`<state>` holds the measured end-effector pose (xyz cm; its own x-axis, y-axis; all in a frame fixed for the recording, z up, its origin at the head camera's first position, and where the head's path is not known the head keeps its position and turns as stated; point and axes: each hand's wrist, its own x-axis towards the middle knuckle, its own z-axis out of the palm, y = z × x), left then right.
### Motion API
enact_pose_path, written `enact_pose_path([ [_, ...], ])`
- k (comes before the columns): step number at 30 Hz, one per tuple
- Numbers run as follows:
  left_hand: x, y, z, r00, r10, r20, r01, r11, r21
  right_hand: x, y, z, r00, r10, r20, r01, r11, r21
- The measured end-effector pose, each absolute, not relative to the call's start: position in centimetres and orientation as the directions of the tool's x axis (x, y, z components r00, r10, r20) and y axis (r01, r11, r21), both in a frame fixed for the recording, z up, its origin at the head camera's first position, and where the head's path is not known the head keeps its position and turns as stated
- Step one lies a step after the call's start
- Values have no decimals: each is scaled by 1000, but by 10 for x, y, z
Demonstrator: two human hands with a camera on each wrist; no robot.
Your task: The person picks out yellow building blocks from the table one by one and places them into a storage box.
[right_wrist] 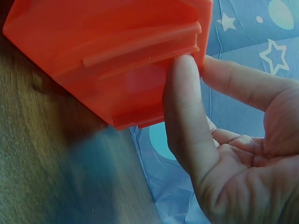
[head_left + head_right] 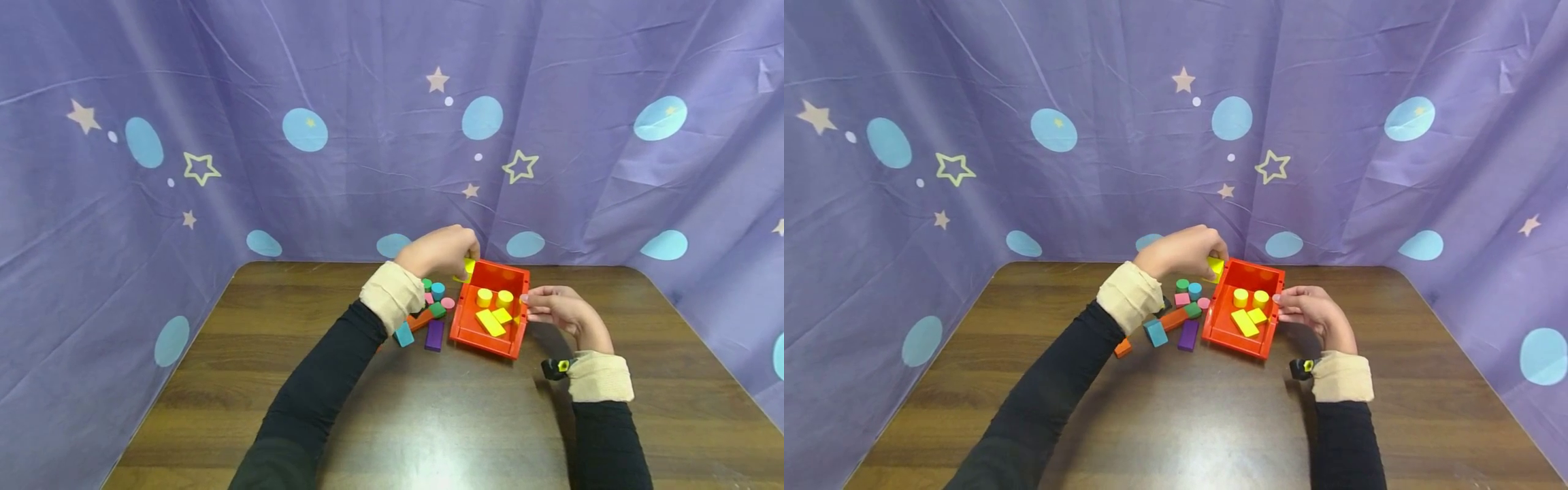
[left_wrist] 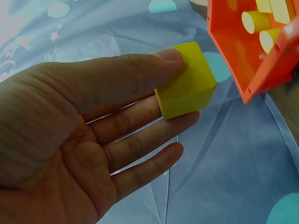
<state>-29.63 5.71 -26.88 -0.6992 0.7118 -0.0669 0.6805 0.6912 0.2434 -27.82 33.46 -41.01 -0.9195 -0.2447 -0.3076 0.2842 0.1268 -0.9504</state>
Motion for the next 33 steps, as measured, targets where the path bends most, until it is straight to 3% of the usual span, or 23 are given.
enact_pose_path([
  [13,-302,96,-273,-667,738,-105,716,673,183,-278,334,-407,-922,-246,-299,282,103,-954],
  [21,-306,114,-283,-697,692,-188,674,722,158,-280,335,-409,-922,-254,-294,274,109,-955],
  [33,-306,134,-298,-695,678,-239,680,728,86,-279,335,-410,-921,-251,-298,281,102,-954],
])
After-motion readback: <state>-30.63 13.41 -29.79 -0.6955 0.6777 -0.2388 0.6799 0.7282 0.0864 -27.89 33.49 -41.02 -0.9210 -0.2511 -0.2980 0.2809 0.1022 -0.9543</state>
